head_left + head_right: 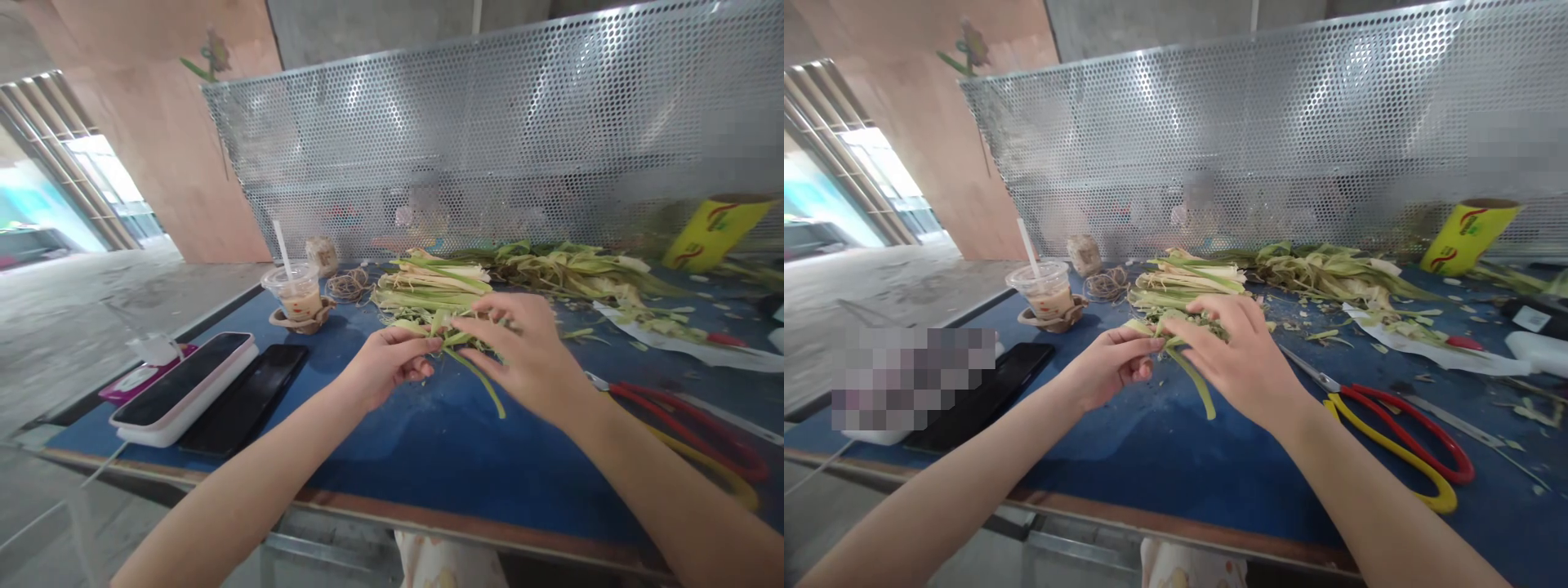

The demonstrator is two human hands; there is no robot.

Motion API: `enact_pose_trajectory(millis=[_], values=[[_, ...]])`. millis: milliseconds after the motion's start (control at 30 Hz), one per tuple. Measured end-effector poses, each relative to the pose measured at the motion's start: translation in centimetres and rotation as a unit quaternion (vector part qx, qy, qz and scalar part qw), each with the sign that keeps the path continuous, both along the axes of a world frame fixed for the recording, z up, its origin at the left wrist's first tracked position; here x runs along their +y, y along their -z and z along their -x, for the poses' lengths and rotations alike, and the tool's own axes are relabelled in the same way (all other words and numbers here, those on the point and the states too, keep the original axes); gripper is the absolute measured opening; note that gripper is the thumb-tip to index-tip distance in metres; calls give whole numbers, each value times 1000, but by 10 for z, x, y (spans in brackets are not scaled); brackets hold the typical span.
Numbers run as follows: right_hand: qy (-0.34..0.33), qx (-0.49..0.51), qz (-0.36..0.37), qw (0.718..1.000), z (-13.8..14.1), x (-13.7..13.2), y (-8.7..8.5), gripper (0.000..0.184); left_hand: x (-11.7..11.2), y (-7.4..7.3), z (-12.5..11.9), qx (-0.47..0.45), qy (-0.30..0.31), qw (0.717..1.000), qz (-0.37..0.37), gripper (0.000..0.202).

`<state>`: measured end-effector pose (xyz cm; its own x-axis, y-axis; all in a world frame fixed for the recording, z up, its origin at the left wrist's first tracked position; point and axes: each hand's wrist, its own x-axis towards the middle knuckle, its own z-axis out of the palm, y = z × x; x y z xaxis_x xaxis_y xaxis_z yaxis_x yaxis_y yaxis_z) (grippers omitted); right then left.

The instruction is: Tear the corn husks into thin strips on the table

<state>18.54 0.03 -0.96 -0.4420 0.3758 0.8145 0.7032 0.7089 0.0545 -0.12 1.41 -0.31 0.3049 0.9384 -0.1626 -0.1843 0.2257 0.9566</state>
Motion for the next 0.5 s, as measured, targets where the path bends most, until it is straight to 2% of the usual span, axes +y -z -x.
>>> enact_pose_trajectory(millis=[100,200,267,333,400,500], values=[[-36,-70,-41,996,-2,-4,-5,16,-1,0,0,7,24,1000,11,19],[-73,-51,1,996,3,-6,-4,9,-4,2,-1,26,39,999,-26,19],[-86,6,60,994,8,-6,-2,4,-5,4,-1,62,39,993,-94,15],[-81,73,150,983,12,-6,-1,5,-6,6,-1,112,35,979,-167,12],[-59,123,245,960,15,-6,-1,9,-6,7,-1,153,41,965,-210,12],[-29,169,361,917,16,-5,-1,14,-6,9,0,180,56,954,-233,12]])
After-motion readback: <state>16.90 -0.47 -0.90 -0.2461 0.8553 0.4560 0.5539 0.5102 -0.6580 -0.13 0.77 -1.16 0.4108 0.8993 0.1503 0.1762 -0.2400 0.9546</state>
